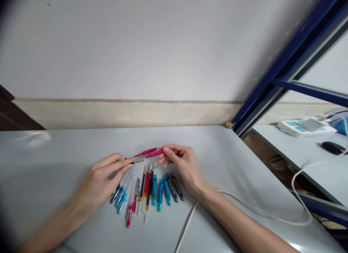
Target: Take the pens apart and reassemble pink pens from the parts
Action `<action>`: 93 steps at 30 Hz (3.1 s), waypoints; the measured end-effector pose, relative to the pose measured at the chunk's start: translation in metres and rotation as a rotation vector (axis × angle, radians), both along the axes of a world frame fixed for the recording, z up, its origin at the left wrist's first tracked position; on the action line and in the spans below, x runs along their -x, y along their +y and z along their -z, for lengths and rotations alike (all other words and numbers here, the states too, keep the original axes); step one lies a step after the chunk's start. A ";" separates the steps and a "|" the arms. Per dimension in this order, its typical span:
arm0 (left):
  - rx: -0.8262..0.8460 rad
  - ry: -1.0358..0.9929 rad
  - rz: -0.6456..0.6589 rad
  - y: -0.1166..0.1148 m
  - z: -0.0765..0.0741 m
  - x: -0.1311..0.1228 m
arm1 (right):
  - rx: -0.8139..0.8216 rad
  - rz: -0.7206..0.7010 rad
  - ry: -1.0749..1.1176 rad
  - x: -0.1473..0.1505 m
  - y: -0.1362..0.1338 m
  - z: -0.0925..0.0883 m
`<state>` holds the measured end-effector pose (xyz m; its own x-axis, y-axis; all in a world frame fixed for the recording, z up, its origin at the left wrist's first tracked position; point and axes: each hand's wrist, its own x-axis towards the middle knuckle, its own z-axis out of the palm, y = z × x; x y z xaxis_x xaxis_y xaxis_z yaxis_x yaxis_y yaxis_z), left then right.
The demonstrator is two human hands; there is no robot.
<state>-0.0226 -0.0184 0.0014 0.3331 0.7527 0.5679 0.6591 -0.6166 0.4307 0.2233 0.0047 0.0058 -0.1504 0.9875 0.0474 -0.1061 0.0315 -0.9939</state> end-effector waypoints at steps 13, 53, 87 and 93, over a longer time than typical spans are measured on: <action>0.042 -0.013 0.008 0.001 0.000 0.002 | 0.056 -0.069 0.023 0.001 0.002 0.000; -0.092 0.159 -0.004 -0.006 0.000 0.006 | -0.484 -0.064 -0.438 0.013 -0.023 -0.010; 0.023 -0.069 0.063 -0.022 -0.006 -0.017 | -0.298 -0.163 -0.264 0.015 -0.031 -0.017; 0.015 -0.021 0.098 -0.019 -0.003 -0.016 | -0.182 -0.125 -0.296 0.015 -0.030 -0.014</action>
